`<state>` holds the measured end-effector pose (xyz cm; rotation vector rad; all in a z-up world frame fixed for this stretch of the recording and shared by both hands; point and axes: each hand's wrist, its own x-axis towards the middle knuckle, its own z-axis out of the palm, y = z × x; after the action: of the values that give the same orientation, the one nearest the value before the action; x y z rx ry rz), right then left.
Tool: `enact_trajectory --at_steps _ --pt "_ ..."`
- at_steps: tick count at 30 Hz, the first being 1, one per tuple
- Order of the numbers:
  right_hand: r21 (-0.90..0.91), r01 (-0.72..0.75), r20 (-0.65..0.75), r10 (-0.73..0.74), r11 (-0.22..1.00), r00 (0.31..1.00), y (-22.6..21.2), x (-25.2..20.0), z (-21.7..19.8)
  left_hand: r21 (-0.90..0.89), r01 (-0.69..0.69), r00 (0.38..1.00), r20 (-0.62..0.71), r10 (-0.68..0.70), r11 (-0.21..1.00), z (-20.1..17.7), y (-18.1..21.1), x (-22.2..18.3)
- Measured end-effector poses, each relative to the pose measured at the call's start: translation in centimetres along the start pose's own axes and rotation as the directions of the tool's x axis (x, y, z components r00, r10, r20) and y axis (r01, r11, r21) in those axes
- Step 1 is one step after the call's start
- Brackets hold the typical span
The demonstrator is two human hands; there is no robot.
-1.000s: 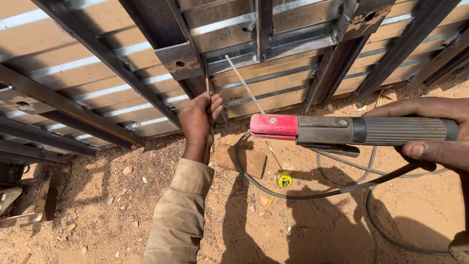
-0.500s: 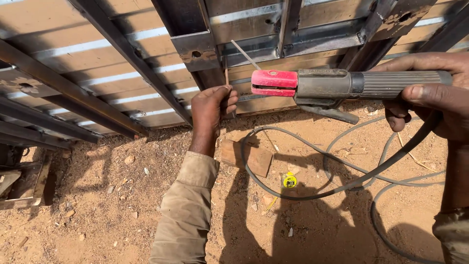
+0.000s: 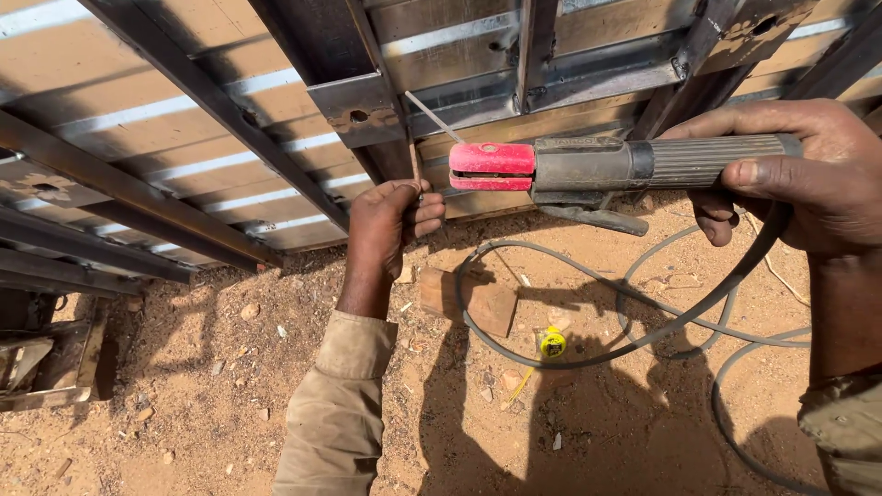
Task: Welding metal frame bars to a corrugated sheet structure.
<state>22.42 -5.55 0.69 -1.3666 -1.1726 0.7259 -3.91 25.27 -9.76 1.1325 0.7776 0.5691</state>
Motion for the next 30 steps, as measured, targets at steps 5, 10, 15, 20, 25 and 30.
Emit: enact_trajectory --at_steps 5,10,15,20,25,30 --pt "0.134 -0.018 -0.009 0.019 0.991 1.0 1.2 0.1 -0.2 0.012 -0.004 0.998 0.059 0.003 1.0 0.5 1.4 -0.7" --pt "0.146 -0.023 -0.067 0.033 0.989 0.997 0.1 0.4 1.2 -0.001 0.003 0.999 0.048 -0.002 1.0 0.4 0.9 -0.1" --pt "0.112 -0.029 -0.064 0.036 0.993 0.997 0.1 0.7 1.6 -0.069 -0.021 0.999 0.037 0.023 0.997 0.1 0.7 0.7" --pt "0.176 -0.068 -0.068 0.081 0.982 0.994 -0.5 0.8 3.1 -0.138 0.003 1.0 0.028 0.001 0.99 -0.1 0.5 1.2" --pt "0.18 -0.083 -0.053 0.094 0.98 0.994 -0.4 0.9 3.1 0.002 -0.029 1.0 -0.001 0.029 1.0 0.9 1.5 -0.1" --pt "0.138 -0.122 -0.087 0.135 0.983 0.987 -0.5 0.8 3.2 0.1 -0.059 0.998 -0.027 0.062 0.993 0.6 0.9 0.6"
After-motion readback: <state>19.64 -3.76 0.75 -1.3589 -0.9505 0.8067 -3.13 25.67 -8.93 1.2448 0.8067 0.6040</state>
